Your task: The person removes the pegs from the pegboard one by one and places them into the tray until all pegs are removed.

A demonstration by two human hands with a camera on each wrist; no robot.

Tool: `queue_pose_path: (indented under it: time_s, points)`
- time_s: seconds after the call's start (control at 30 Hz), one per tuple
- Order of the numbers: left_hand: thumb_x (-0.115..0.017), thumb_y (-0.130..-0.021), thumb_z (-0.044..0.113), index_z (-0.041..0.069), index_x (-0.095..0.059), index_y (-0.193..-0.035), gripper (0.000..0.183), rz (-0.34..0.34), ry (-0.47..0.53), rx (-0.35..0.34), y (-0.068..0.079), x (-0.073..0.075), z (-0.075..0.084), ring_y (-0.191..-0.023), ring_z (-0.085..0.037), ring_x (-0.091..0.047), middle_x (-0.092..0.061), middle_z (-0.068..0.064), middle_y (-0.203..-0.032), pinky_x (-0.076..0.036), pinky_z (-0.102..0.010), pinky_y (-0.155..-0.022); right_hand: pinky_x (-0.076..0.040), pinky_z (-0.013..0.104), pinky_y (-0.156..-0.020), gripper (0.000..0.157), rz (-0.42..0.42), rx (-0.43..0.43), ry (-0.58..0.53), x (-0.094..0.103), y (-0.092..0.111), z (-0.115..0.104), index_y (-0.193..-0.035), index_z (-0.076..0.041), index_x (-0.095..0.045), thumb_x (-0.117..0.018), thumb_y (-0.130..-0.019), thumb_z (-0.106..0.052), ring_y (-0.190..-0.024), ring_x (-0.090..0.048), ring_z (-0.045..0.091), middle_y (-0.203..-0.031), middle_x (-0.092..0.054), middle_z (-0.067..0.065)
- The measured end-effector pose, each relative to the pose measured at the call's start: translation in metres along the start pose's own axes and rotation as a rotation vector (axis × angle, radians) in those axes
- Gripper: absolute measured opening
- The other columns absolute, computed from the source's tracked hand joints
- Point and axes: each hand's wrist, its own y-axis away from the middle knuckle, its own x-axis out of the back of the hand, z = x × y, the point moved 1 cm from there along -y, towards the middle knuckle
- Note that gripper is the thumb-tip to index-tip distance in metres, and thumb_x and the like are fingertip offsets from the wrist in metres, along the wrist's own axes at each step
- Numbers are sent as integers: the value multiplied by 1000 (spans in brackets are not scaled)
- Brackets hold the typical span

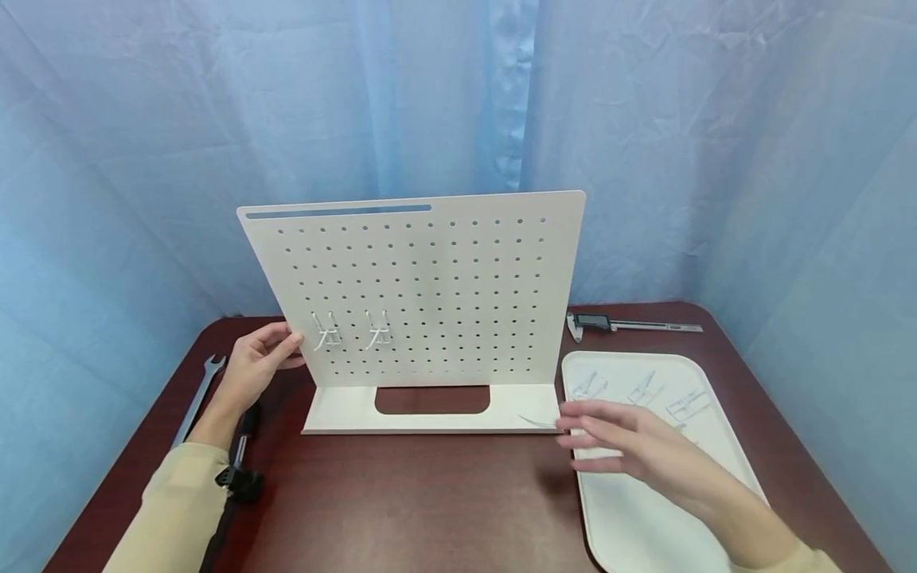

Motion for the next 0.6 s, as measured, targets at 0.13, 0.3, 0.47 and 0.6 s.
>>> queue_pose_path:
  time_s: [0.13,0.3,0.47,0.6]
  points:
    - [-66,-100,14,-2,-66,-125,30,0,-1,2,1,1,1,-95,-14,-73,-68,-25,-116,-61,-28,-78,-49,50,-105,45,42,26,65,-34,-46,-10,-151,11,-33,-40,-110,-8,-132,-53,32,-151,-46,18]
    - [-65,-100,9,-4,-65,-125,28,-1,7,0,2,1,6,-95,-20,-73,-67,-28,-117,-61,-29,-77,-50,51,-105,55,72,-5,-2,-66,-106,-15,-152,8,-33,-52,-107,-17,-134,-52,35,-151,-47,19]
    - [-66,-100,12,-2,-66,-126,29,-5,12,14,0,1,2,-94,-18,-73,-67,-26,-118,-61,-28,-78,-47,52,-107,64,54,-46,-165,-88,-160,-14,-156,5,-26,-56,-106,-19,-141,-41,42,-159,-35,24]
    - [-66,-100,15,-3,-66,-125,30,-2,12,13,0,1,2,-93,-17,-73,-67,-26,-117,-61,-28,-78,-48,51,-106,62,58,-85,-238,-98,-196,-8,-156,5,-27,-56,-105,-16,-140,-42,43,-160,-31,25]
